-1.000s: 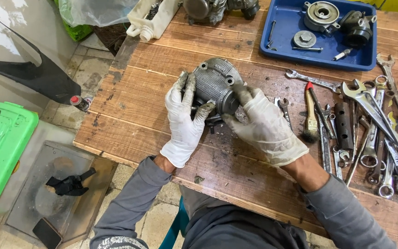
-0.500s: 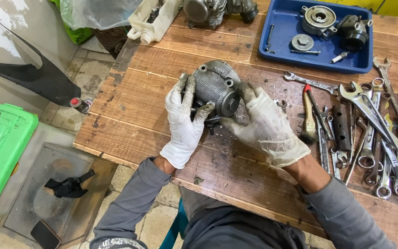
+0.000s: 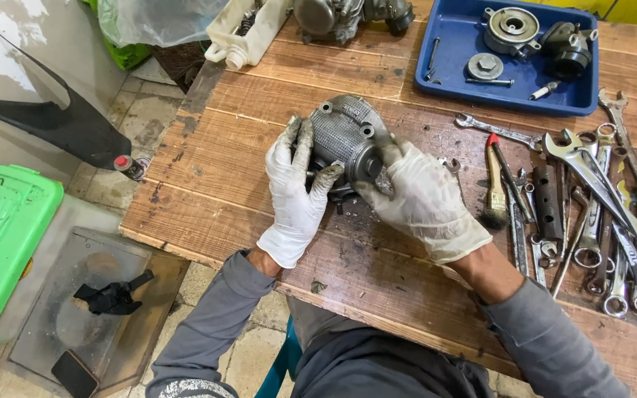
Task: The person holds a metallic engine cylinder block with gloved hands, rotating it to inspect the internal bore and exterior surfaces. They then pick up a separate cylindrical metal component and align it with the cylinder block, appearing to fit it into place on the workbench.
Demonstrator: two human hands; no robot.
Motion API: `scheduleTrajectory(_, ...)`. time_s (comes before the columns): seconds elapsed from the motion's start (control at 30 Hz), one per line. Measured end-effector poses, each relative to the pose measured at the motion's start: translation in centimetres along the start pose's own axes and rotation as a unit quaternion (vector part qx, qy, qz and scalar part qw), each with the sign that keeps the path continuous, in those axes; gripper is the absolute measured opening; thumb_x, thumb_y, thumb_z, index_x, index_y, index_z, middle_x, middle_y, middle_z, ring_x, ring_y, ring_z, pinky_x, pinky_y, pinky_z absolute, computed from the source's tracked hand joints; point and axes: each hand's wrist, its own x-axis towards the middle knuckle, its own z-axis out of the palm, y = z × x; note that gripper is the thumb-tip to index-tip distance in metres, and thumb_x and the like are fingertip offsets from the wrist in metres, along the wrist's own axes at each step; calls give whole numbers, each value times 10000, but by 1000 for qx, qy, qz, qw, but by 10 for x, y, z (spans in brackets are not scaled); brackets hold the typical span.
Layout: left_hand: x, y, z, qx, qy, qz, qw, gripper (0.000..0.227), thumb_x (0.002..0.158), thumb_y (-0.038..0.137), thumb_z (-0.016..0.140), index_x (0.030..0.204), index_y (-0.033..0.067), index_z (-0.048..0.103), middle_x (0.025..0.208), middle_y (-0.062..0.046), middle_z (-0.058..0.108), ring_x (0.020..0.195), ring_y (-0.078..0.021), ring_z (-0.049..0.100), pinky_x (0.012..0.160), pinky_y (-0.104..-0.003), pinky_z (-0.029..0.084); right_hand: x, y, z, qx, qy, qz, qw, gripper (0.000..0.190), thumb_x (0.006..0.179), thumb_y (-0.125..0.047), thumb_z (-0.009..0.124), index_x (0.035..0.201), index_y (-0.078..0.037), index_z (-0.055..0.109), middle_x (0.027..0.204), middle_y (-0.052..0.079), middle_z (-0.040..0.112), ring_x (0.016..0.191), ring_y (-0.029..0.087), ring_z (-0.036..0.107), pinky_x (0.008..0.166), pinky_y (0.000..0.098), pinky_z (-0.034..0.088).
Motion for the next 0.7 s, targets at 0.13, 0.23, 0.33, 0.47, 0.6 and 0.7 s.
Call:
scheduleTrajectory(0.13, 0, -2, 1, 4, 4, 2, 1000, 699, 965, 545, 640, 1493, 108, 506, 1501, -208, 434, 1377, -404, 422, 1187, -504, 317, -1, 7, -3, 15, -23, 39, 999, 803, 925, -452, 657, 1520, 28, 415, 1261, 335, 607, 1140, 472, 646, 944, 608, 561)
scheduleTrajectory(0.23, -1, 1, 0, 4, 3, 2, 1000, 696, 965, 538, 644, 1481, 89, 514, 1486, -224, 441, 1357, -424, 431, 1172, -519, 328, 0, 15, 8, 28, 66, -104, 992, 963, 718, -337, 839, 1523, -14, 419, 1329, 300, 566, 1203, 488, 610, 914, 625, 558)
scheduleTrajectory(0.33, 0, 1, -1, 2, 3, -2, 1000, 708, 956, 560, 639, 1481, 101, 518, 1490, -215, 444, 1369, -409, 430, 1179, -511, 327, -1, 9, 6, 18, 28, -41, 999, 810, 863, -366, 696, 1548, -56, 395, 1236, 296, 599, 1104, 451, 662, 898, 583, 580)
scheduleTrajectory(0.47, 1, -1, 2, 0, 13, 6, 1000, 690, 959, 531, 657, 1477, 97, 522, 1498, -210, 440, 1367, -406, 430, 1183, -503, 325, 1, -8, -12, -27, -25, 38, 999, 826, 851, -470, 695, 1532, -76, 445, 1317, 244, 601, 1129, 401, 662, 951, 588, 543)
scheduleTrajectory(0.6, -1, -2, 1, -1, 10, -1, 1000, 715, 948, 558, 657, 1489, 112, 520, 1516, -186, 438, 1390, -372, 424, 1197, -483, 321, -1, -11, -7, 6, -24, 44, 999, 787, 882, -430, 682, 1526, -52, 431, 1271, 244, 626, 1116, 413, 681, 913, 593, 551)
scheduleTrajectory(0.7, -1, -1, 0, -5, 4, 4, 1000, 715, 961, 562, 631, 1503, 112, 506, 1518, -182, 435, 1385, -374, 427, 1199, -478, 317, -6, 5, 11, -21, 68, 52, 996, 714, 873, -610, 674, 1401, -144, 557, 1125, 128, 669, 933, 378, 729, 762, 554, 601)
